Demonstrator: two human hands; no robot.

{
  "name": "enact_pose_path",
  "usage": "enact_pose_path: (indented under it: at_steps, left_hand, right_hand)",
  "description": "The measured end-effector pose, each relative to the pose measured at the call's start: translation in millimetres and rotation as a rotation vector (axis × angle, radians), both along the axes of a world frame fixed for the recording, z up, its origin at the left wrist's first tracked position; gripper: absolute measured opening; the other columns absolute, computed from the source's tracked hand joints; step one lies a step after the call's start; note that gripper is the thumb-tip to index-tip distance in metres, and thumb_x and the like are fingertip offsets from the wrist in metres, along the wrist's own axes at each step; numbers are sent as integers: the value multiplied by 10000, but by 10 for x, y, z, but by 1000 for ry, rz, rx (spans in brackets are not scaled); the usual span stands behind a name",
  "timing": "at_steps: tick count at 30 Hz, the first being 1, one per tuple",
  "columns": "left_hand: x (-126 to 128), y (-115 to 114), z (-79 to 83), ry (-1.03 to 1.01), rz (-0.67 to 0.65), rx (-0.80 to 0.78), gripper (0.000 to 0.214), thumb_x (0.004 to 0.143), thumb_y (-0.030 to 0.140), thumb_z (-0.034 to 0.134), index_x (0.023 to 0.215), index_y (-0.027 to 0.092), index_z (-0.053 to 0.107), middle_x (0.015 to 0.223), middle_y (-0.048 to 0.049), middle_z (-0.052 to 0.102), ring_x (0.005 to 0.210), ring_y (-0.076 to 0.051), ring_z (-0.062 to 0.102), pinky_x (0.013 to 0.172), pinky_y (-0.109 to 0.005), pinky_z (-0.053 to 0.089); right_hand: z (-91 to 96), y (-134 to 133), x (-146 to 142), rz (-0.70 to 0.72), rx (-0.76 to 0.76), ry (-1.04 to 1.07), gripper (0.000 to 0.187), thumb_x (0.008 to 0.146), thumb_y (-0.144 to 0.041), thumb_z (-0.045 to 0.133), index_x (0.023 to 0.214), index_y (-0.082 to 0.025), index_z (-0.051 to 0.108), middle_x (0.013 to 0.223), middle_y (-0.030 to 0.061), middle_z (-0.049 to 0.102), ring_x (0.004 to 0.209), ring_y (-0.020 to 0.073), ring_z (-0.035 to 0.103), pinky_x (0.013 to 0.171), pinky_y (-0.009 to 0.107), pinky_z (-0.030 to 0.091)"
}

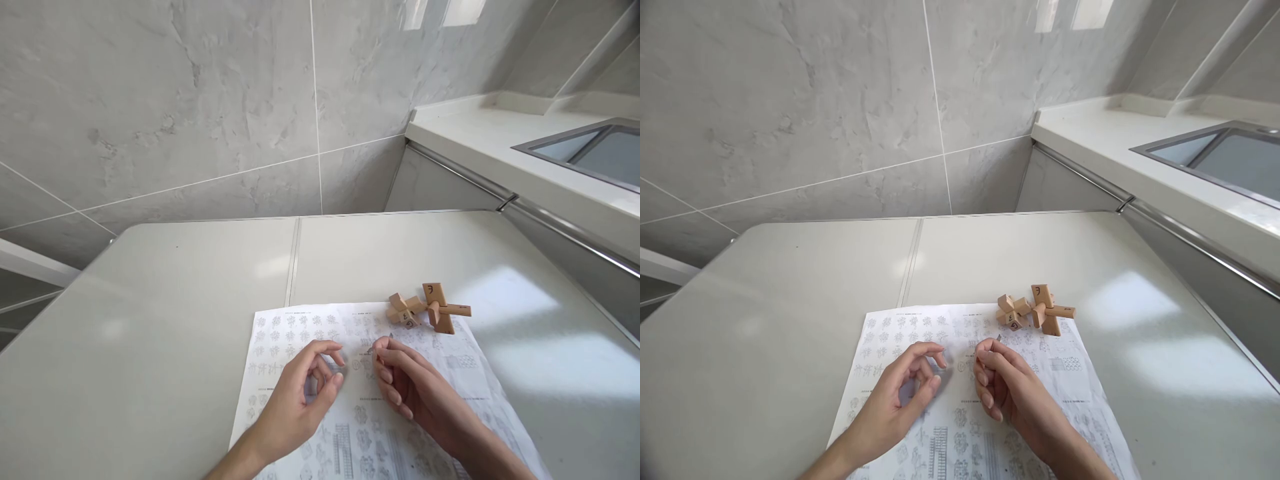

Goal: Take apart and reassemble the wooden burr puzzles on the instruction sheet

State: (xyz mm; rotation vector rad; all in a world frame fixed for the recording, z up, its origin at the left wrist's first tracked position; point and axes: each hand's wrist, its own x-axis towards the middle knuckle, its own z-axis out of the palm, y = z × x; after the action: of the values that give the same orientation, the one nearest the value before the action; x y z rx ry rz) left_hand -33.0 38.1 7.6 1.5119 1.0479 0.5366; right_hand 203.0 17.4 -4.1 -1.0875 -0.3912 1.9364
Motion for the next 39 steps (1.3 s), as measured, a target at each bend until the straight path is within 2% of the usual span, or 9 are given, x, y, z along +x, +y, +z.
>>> enact_pose_path:
  at_steps: [19,25,28,31,34,39]
  left_hand:
    - [-2,2,2,-4,-3,2,269,1142,404,551,1404,350,575,1263,-45,683,863,-172,619,840,-353,555]
    - [-4,0,2,5,3,-20,273,1140,410,555,1405,346,577,1259,-46,675,885,-174,625,855,-357,553]
    - [-4,2,1,0,4,-10,284,1136,418,558,1404,328,582,1252,-61,673,884,-182,627,859,-370,555]
    - [-8,0,-9,-6,6,0,285,1133,412,559,1401,319,589,1243,-68,677,860,-181,617,835,-368,554]
    - [-15,-8,-24,-14,11,11,290,1128,399,564,1403,312,595,1229,-70,687,837,-178,610,825,-368,557]
    - [-16,-12,-40,-19,20,22,308,1122,389,579,1420,312,599,1208,-67,697,840,-180,622,834,-372,561]
  right_hand:
    - [9,3,2,-2,-4,-13,387,914,-529,867,953,-223,632,716,-65,540,528,86,461,421,186,356]
    - [-34,-9,14,-19,24,5,371,940,-502,837,872,-218,607,695,-75,525,485,63,376,402,175,295]
    - [-62,5,36,-85,42,81,429,986,-479,789,751,-211,549,608,-99,441,437,46,237,392,178,254]
    - [-77,38,83,-212,55,229,444,950,-466,830,704,-217,556,527,-131,334,411,47,103,357,197,195]
    - [-78,67,150,-346,19,342,459,928,-504,846,684,-224,576,494,-138,293,410,57,57,333,211,169]
    - [-63,87,233,-502,-53,398,431,989,-467,785,694,-218,594,480,-137,297,420,66,27,305,200,194]
